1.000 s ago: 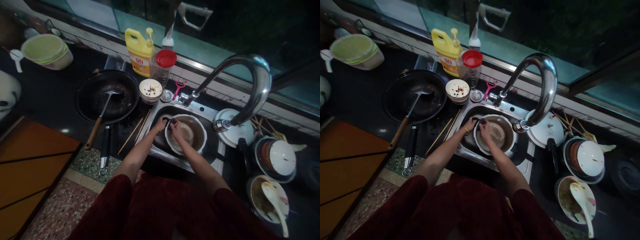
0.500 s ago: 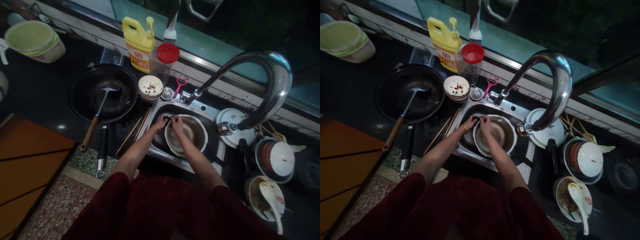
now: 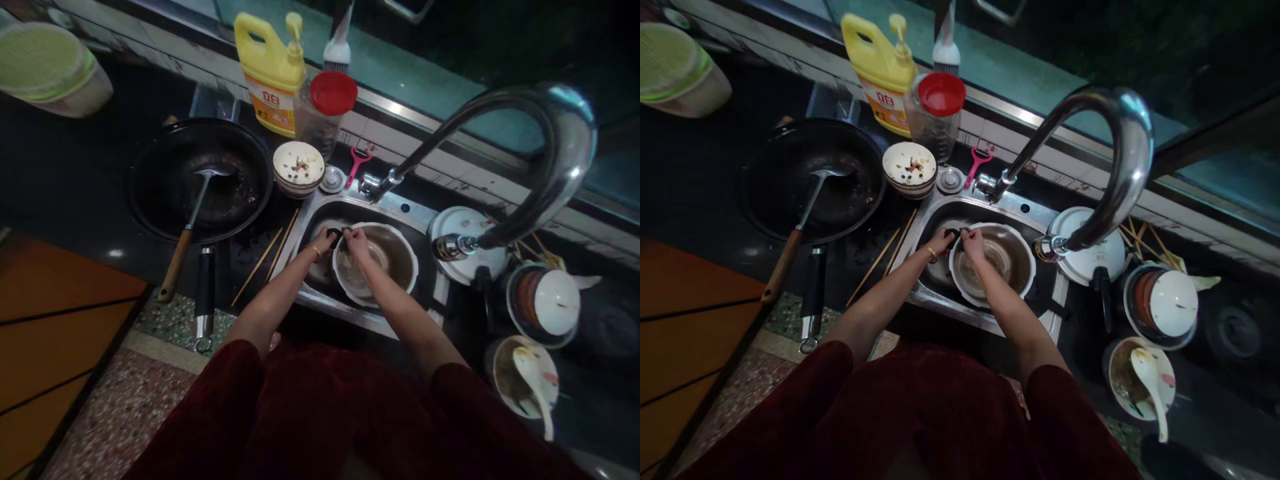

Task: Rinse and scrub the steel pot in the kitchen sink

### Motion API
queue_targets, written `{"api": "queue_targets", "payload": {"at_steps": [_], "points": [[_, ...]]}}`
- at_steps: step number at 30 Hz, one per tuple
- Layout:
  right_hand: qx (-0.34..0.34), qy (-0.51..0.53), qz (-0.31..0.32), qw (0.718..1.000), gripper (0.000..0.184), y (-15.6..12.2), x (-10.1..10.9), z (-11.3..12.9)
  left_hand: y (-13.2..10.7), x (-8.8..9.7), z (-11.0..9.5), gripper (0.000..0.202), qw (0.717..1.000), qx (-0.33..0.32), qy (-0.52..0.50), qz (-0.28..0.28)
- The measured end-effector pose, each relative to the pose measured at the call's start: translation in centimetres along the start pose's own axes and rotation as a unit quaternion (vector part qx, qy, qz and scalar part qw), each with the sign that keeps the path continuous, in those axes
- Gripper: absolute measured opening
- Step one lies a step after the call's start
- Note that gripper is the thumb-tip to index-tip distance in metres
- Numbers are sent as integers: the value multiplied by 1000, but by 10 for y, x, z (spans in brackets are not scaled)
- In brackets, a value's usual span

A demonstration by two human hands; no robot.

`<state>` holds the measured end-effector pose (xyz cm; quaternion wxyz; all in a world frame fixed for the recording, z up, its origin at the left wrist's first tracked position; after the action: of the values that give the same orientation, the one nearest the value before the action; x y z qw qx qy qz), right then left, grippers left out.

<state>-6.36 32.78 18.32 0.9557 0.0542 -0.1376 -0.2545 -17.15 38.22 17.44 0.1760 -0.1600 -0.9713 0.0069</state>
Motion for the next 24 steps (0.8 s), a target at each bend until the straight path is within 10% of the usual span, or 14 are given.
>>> {"api": "queue_targets", "payload": {"at_steps": [5,8,12,16,20,24], "points": [[89,-101,185,973,17,-47,13,-17,5,1,-4,28,999,5,-2,-41],[116,-186,316,923,14,-80,59,-49,12,-1,-5,31,999,7,19,-48],[159,-274,336,887,13,-91,114,-73,17,-5,-8,28,997,-2,40,-60],[177,-193,326,908,11,-82,64,-54,10,-6,-10,27,997,4,37,-73],[158,-93,171,968,6,-64,0,-19,1,-2,-12,31,997,38,39,-60],[179,-133,281,933,10,-82,27,-36,1,0,-12,35,997,39,27,-53]]}}
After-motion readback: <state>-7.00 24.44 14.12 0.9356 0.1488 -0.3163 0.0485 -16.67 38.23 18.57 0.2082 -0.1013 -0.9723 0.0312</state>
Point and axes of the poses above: each hand's wrist, its own y-axis towards the middle knuckle, its own x-axis out of the back of the hand, z = x × y, the point moved 3 cm from there along y, towards the middle knuckle, and after that the axes turned 1 degree about x, right-handed, at the moved point
